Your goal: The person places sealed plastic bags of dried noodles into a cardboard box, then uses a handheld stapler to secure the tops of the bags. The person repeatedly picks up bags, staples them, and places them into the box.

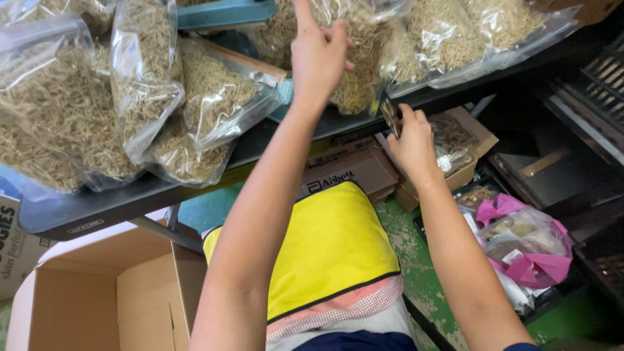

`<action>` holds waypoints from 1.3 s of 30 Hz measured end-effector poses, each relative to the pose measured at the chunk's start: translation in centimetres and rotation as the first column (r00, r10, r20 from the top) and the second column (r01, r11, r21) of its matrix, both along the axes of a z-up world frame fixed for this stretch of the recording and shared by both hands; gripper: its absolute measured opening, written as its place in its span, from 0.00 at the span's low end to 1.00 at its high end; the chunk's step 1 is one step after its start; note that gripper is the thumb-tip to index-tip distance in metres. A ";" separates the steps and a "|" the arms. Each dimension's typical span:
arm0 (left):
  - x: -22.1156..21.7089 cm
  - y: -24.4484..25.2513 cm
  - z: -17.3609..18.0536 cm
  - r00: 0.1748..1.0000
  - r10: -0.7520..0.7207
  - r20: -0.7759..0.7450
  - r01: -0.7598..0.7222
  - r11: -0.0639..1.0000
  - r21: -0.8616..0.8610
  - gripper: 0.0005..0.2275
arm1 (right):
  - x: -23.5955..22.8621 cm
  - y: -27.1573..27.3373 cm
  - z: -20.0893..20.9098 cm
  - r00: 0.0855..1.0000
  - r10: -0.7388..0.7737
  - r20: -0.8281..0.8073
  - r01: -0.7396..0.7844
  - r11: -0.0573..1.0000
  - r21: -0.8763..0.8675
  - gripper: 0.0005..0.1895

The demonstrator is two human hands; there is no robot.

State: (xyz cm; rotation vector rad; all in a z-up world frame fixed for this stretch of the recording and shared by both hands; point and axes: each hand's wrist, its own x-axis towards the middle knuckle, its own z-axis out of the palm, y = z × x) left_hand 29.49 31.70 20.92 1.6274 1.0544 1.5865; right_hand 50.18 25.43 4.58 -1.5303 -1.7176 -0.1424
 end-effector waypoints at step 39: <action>1.4 -15.2 -21.4 0.843 -0.146 0.518 0.269 0.948 -0.170 0.10 | -9.3 -13.2 -13.6 0.655 0.057 -0.754 -0.318 0.925 -0.206 0.06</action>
